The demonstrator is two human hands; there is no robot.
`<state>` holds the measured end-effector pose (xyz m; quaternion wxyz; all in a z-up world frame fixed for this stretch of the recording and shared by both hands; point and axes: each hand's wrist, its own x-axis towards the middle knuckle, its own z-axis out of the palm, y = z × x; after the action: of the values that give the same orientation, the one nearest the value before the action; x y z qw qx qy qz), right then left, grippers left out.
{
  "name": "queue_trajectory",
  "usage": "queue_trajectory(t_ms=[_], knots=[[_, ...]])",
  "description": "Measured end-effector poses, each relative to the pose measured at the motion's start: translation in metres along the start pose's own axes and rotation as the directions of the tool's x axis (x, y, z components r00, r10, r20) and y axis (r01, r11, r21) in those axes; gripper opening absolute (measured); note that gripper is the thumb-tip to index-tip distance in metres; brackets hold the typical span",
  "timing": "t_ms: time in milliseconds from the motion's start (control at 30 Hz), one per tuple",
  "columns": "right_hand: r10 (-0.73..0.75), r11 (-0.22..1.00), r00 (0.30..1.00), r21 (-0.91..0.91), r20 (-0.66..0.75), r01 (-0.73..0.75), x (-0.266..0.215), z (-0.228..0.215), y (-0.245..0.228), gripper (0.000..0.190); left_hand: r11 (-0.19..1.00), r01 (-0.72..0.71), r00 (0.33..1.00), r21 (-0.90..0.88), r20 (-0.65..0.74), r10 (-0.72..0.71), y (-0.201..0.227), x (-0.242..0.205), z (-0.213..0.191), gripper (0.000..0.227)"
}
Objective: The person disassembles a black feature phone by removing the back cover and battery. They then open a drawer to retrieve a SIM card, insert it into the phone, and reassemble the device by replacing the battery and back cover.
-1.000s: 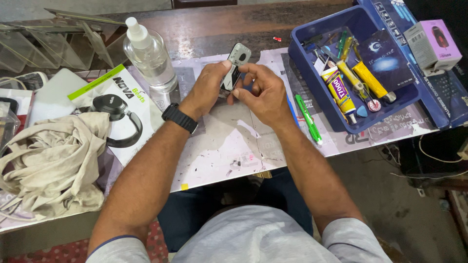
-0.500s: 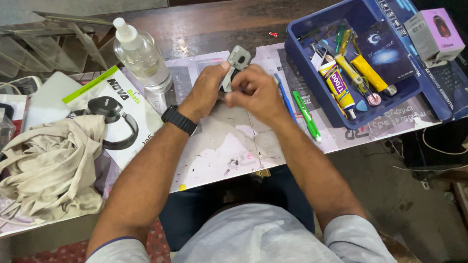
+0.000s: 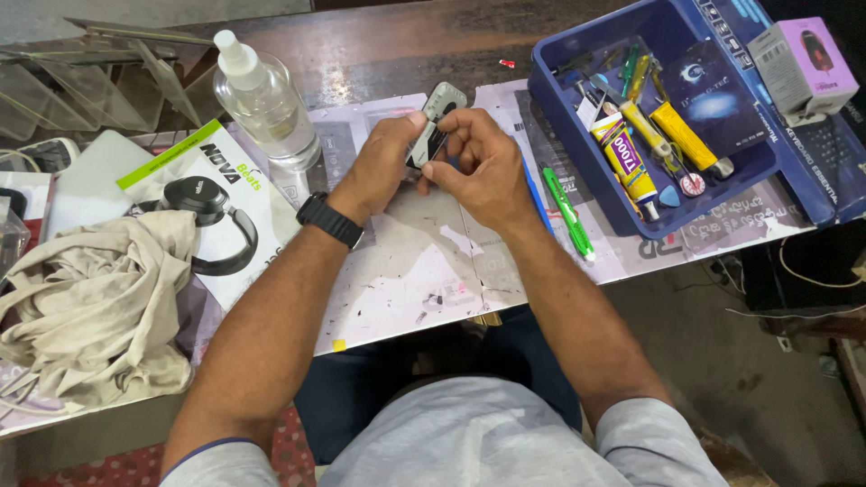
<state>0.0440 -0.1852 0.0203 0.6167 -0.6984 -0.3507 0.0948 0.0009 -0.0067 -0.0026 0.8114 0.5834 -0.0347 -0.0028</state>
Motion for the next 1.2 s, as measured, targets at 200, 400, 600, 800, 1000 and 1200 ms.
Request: queue_trajectory(t_ms=[200,400,600,800,1000,1200], knots=[[0.056,0.992,0.997,0.107,0.057,-0.062,0.002,-0.003,0.003,0.036,0.995,-0.012,1.0,0.095,-0.013,0.014,-0.007,0.0,-0.003,0.05],[0.048,0.999,0.999,-0.024,-0.01,-0.048,0.004,-0.003,0.006,0.032,0.994,0.04,0.999,0.106,-0.016,-0.039,-0.009,0.0,-0.002,0.049],[0.106,0.964,0.992,0.238,0.061,-0.118,0.004,-0.003,-0.002,0.025,0.986,0.029,1.0,0.163,-0.014,-0.027,-0.009,0.0,-0.003,0.052],[0.064,0.985,0.996,-0.155,-0.066,-0.074,0.003,-0.003,0.004,0.027,1.0,-0.003,1.0,0.017,0.029,0.003,-0.008,0.001,-0.006,0.047],[0.051,0.9,0.988,0.423,0.148,-0.11,0.004,-0.031,-0.002,0.016,0.972,0.062,0.998,-0.228,-0.006,-0.065,0.001,0.001,-0.012,0.055],[0.283,0.923,0.789,-0.378,0.546,-0.07,-0.004,-0.026,0.002,0.015,0.949,0.037,0.997,-0.314,-0.057,-0.057,-0.003,0.003,-0.021,0.055]])
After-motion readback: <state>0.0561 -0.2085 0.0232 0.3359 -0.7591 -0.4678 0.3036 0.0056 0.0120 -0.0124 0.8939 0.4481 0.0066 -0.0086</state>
